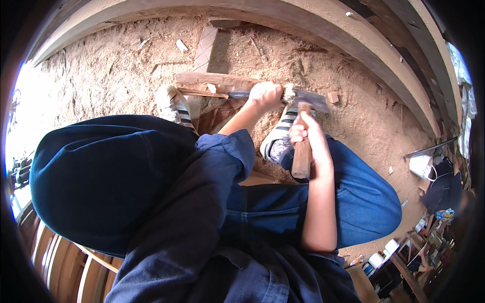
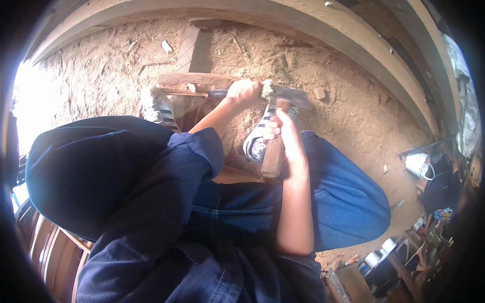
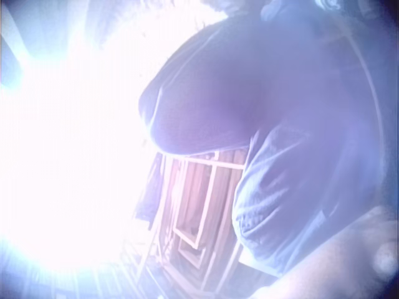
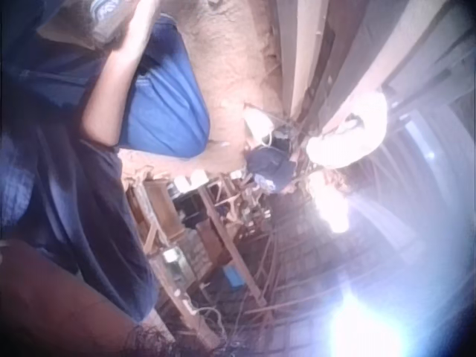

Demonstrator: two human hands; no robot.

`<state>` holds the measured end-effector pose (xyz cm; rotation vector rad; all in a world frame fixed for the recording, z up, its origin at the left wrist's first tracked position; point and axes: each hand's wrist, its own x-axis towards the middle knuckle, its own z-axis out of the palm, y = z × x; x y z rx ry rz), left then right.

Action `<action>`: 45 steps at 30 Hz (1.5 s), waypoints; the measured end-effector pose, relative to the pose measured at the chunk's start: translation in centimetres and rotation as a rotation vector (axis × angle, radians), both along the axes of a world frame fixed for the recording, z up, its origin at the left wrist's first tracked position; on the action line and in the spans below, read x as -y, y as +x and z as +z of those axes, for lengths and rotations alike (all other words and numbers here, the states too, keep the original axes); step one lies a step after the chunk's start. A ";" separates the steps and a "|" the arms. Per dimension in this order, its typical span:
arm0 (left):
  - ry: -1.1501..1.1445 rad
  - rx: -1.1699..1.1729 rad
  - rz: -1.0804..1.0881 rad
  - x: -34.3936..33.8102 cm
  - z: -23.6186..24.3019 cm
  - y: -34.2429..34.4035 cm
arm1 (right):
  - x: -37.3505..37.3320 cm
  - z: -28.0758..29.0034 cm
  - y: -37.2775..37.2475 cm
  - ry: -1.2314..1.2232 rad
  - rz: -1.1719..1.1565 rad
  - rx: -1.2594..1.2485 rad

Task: The person sits on the floor and uses a chisel and mallet to carve a small wooden block. They repeatedly strike the chisel to remove wood shavings and occasionally clear debris from the work area.

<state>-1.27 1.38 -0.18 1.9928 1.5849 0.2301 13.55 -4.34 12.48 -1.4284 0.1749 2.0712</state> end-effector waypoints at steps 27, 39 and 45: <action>-0.081 -0.020 -0.058 -0.2 0.5 -1.0 | -3.2 2.9 6.5 0.354 -0.579 0.462; -0.111 -0.037 -0.030 0.0 1.0 -1.7 | -1.8 1.2 4.0 0.049 -0.225 -0.240; -0.075 -0.007 -0.027 0.0 0.9 -1.2 | -2.2 1.3 3.6 0.262 -0.588 0.431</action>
